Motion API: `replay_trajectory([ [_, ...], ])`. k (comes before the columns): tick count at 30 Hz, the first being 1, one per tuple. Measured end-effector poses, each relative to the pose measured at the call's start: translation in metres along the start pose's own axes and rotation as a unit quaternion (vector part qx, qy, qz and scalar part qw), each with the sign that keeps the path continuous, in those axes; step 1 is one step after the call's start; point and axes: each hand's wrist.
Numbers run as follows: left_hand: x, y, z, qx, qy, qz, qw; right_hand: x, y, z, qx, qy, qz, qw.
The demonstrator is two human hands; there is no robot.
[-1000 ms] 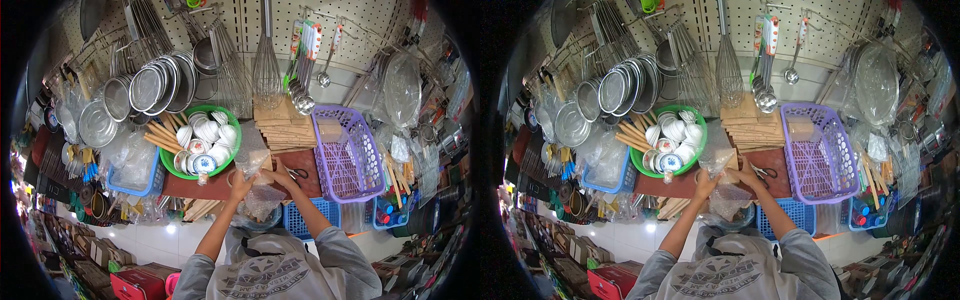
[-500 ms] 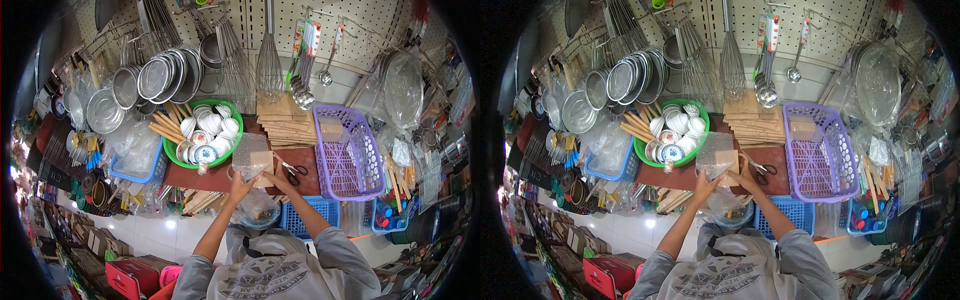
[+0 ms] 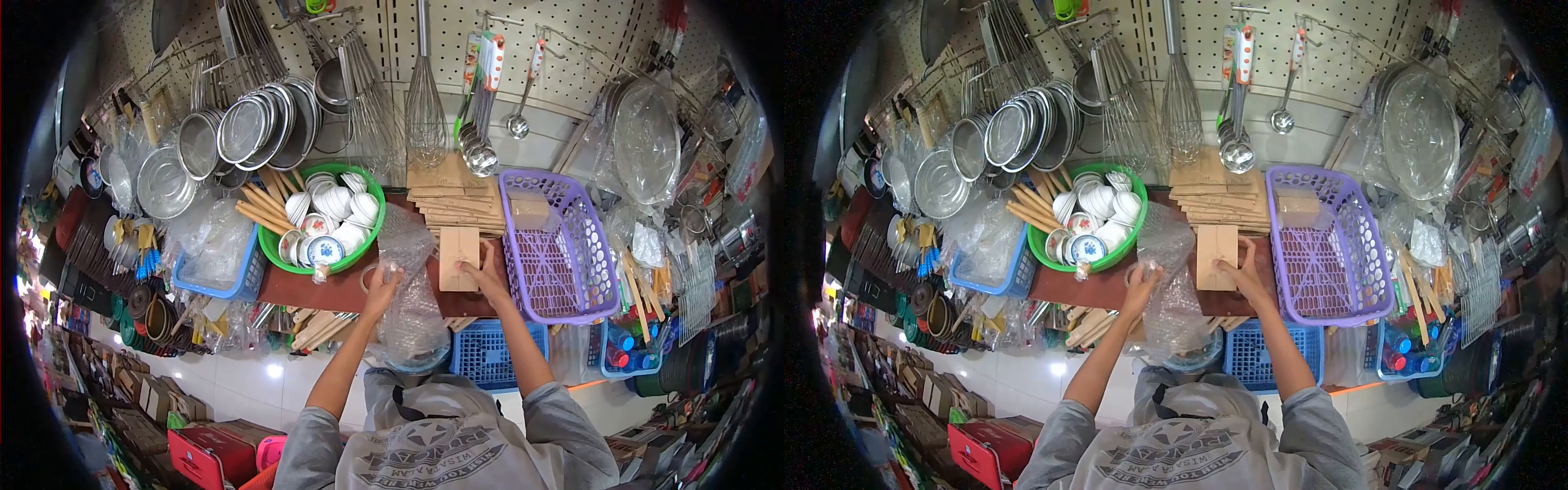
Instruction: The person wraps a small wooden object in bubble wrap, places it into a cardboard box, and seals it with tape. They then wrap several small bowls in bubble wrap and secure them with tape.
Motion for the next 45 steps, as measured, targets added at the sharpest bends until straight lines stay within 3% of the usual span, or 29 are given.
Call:
replay_trajectory([
  [2, -0.007, 0.001, -0.003, 0.045, -0.014, 0.002, 0.999, -0.005, 0.004, 0.012, 0.008, 0.013, 0.048, 0.999],
  [5, -0.022, -0.009, -0.006, 0.066, -0.02, 0.002, 0.998, 0.013, -0.041, 0.012, -0.01, -0.048, 0.049, 0.998],
  [9, -0.041, -0.02, -0.006, 0.026, -0.017, -0.029, 0.999, 0.008, -0.045, 0.026, 0.062, -0.156, 0.068, 0.984],
  [12, -0.056, -0.028, -0.001, 0.003, -0.029, -0.034, 0.999, 0.003, -0.052, 0.025, 0.121, -0.259, 0.029, 0.958],
  [16, -0.073, -0.029, 0.008, 0.031, -0.081, 0.012, 0.996, -0.012, -0.051, 0.006, 0.082, -0.426, -0.053, 0.9],
  [20, -0.083, -0.016, 0.01, -0.014, -0.078, 0.016, 0.997, -0.032, -0.03, -0.012, 0.125, -0.481, -0.119, 0.86],
  [28, -0.071, -0.011, 0.024, -0.177, -0.068, 0.043, 0.981, -0.079, 0.028, -0.015, 0.246, -0.505, -0.16, 0.812],
  [29, -0.067, -0.018, 0.025, -0.238, -0.024, -0.014, 0.971, -0.081, 0.026, -0.013, 0.233, -0.505, -0.181, 0.811],
  [32, -0.032, -0.001, 0.022, -0.332, 0.019, 0.018, 0.943, -0.086, 0.017, -0.008, 0.217, -0.513, -0.209, 0.804],
  [33, -0.019, -0.002, 0.022, -0.383, 0.057, -0.042, 0.921, -0.087, 0.015, -0.007, 0.221, -0.513, -0.211, 0.802],
  [36, 0.012, -0.005, 0.031, -0.437, 0.008, -0.079, 0.896, -0.091, 0.016, -0.001, 0.225, -0.525, -0.218, 0.791],
  [37, 0.025, -0.005, 0.029, -0.397, -0.015, -0.006, 0.918, -0.09, 0.013, 0.0, 0.224, -0.527, -0.226, 0.788],
  [40, 0.052, -0.006, 0.027, -0.494, -0.088, 0.111, 0.858, -0.096, 0.013, 0.002, 0.218, -0.541, -0.23, 0.779],
  [45, 0.066, -0.031, 0.026, -0.449, -0.042, 0.097, 0.887, -0.11, 0.02, -0.003, 0.243, -0.564, -0.224, 0.757],
])
Point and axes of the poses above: each hand's wrist, its own x-axis away from the middle knuckle, its own z-axis out of the back of the hand, y = z × x, and after that the axes turned 15 degrees about -y, right-handed
